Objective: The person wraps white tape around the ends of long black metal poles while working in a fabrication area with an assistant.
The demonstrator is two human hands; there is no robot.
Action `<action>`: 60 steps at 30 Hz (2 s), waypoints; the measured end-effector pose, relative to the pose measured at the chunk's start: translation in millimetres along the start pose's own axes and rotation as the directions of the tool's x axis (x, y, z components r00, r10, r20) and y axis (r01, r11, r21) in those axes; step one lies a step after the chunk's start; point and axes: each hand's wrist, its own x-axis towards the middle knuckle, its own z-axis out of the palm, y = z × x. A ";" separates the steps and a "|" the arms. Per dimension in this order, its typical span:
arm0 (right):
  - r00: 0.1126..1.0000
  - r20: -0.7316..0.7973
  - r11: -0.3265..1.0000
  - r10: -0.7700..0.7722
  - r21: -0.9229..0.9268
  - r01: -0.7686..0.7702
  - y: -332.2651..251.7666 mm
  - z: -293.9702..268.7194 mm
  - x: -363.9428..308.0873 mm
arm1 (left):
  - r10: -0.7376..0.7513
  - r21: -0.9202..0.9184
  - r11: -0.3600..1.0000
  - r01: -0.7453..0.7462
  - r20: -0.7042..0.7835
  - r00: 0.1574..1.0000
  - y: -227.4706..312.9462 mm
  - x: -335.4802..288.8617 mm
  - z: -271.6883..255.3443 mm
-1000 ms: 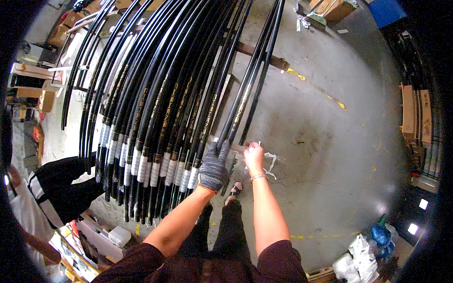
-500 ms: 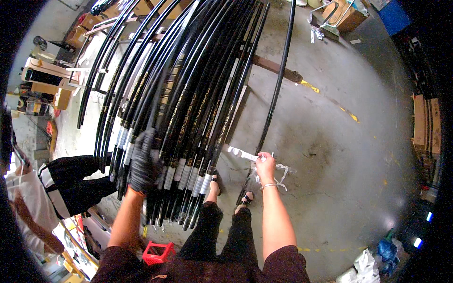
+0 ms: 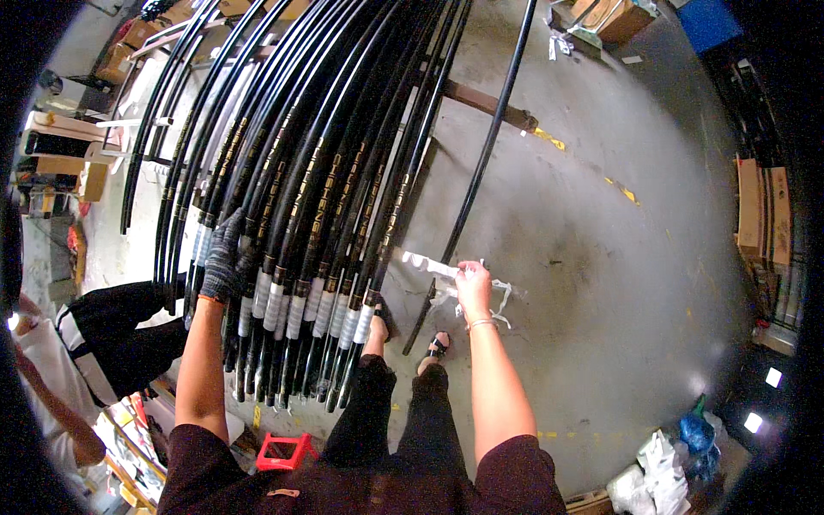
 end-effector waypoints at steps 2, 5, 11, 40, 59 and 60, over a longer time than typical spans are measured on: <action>1.000 -0.005 1.000 0.020 0.005 -0.020 -4.5 0.6 -4.1 | -0.021 0.095 0.995 0.018 0.022 1.000 -1.6 -2.0 1.9; 0.995 -0.074 0.997 -0.072 -0.022 0.071 4.2 4.0 -1.7 | 0.020 0.178 0.984 -0.018 -0.012 1.000 5.4 -3.9 2.4; 0.994 -0.056 0.996 -0.089 -0.007 0.089 12.3 2.2 -0.7 | 0.002 0.137 0.991 0.005 -0.056 0.998 16.0 -9.0 5.1; 0.988 0.150 0.947 -0.032 0.322 -0.018 -84.7 -96.9 -111.9 | -0.223 -0.494 0.663 0.562 0.587 0.779 263.3 -256.7 450.7; 0.937 -0.243 0.968 0.249 0.099 -0.232 119.0 -292.3 -143.0 | 0.340 -0.712 0.383 0.589 0.701 0.627 285.4 -143.6 152.7; 0.941 -0.258 0.975 0.217 0.110 -0.195 126.9 -301.6 -139.6 | 0.395 -0.721 0.377 0.582 0.693 0.603 285.6 -139.6 141.5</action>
